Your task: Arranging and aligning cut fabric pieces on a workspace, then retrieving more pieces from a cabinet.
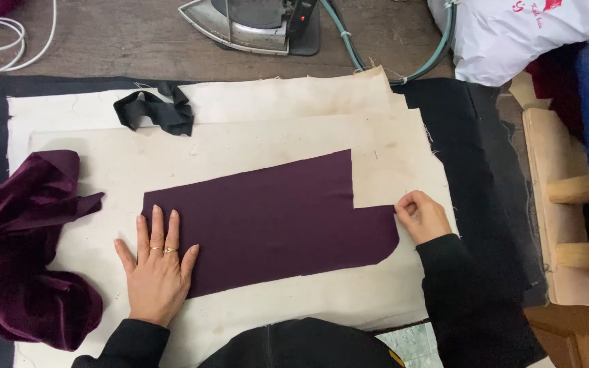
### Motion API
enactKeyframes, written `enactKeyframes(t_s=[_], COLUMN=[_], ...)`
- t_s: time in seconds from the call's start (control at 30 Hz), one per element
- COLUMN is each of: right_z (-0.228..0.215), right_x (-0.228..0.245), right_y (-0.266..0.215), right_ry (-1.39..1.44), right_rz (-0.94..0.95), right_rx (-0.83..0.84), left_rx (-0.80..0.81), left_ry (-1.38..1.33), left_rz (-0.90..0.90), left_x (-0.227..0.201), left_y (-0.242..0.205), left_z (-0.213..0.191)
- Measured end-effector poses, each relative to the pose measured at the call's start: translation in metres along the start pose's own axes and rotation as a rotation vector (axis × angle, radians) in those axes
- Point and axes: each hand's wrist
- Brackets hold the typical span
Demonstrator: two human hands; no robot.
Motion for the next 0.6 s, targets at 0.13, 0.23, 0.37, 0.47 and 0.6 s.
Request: enactKeyframes(t_s=[0.13, 0.23, 0.37, 0.47, 0.6], right_z=[-0.002, -0.001, 0.022, 0.045, 0.073], right_x=[-0.005, -0.001, -0.007, 0.03, 0.066], right_y=[0.003, 0.007, 0.015, 0.002, -0.022], right_ry=[-0.017, -0.074, -0.224, -0.192, -0.585], right_rz=[-0.038, 0.002, -0.352, -0.49, -0.628], right_rx=[-0.04, -0.097, -0.277, -0.173, 0.103], left_rx=[0.008, 0.014, -0.023, -0.019, -0.013], left_ry=[-0.016, -0.027, 0.025, 0.036, 0.027], left_rz=[0.002, 0.002, 0.009, 0.009, 0.011], left_x=[0.0, 0.0, 0.0, 0.001, 0.001], left_y=[0.0, 0.0, -0.001, -0.001, 0.0], left_z=[-0.001, -0.001, 0.001, 0.002, 0.002])
Point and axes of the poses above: each hand's wrist, its own y-axis towards the middle knuckle, its own z-axis out of the palm, x = y × z, and after that the axes turned 2 degrees about z, right-handed
